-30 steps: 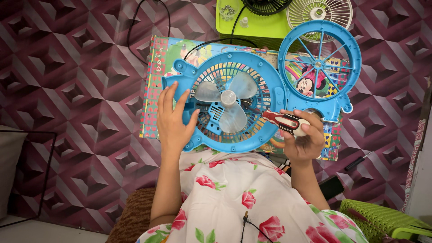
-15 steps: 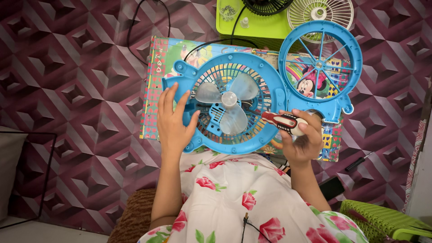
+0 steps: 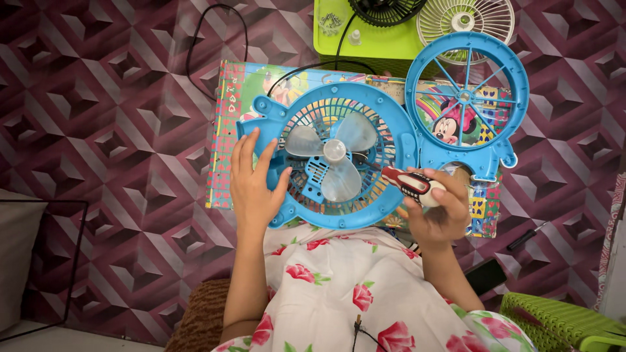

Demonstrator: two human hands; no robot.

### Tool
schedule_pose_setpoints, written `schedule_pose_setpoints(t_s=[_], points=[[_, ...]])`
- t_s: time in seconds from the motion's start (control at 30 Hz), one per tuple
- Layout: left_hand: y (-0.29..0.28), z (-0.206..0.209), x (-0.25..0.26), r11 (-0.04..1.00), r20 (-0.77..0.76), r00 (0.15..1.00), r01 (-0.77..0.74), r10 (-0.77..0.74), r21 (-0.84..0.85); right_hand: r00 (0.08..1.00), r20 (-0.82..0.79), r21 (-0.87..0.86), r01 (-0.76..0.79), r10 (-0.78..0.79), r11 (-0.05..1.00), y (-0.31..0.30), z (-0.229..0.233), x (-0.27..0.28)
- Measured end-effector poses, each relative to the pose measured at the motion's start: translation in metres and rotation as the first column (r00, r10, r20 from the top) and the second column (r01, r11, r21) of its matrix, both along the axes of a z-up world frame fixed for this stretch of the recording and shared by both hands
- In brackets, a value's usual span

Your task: The person disassembles a small blue electric fan by removing the front grille and fan blades, then reassembles it by reinstalling the blades and securing the grille with a screwdriver. The person works on their lap and uses a screwdriver to tighten screws.

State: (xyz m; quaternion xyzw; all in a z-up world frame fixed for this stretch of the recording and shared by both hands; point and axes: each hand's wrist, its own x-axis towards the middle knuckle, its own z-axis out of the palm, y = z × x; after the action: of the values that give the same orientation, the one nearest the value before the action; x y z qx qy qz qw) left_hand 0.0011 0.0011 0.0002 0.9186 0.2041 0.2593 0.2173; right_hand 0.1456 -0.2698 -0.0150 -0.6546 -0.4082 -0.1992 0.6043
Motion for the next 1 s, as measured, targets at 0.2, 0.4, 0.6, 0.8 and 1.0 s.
schedule_pose_setpoints(t_s=[0.2, 0.4, 0.6, 0.8, 1.0], points=[[0.0, -0.001, 0.001, 1.0, -0.001, 1.0, -0.001, 0.001, 0.008, 0.999, -0.041, -0.032, 0.001, -0.002, 0.999, -0.005, -0.004, 0.002], [0.0, -0.001, 0.0, 1.0, -0.001, 1.0, -0.001, 0.001, 0.001, 0.998, -0.056, -0.048, 0.008, -0.011, 0.999, -0.005, -0.005, 0.001], [0.0, -0.001, 0.0, 1.0, -0.014, 1.0, -0.003, 0.003, -0.002, 1.0, -0.015, -0.047, -0.007, 0.007, 0.999, 0.0, 0.001, 0.004], [0.001, -0.003, 0.0, 1.0, -0.01, 1.0, 0.005, -0.005, 0.013, 0.999, 0.034, -0.118, -0.027, 0.031, 0.993, 0.008, 0.014, 0.005], [0.001, -0.002, -0.001, 1.0, -0.001, 1.0, 0.007, -0.007, 0.004, 0.995, 0.077, -0.153, -0.048, 0.061, 0.987, 0.014, 0.025, 0.009]])
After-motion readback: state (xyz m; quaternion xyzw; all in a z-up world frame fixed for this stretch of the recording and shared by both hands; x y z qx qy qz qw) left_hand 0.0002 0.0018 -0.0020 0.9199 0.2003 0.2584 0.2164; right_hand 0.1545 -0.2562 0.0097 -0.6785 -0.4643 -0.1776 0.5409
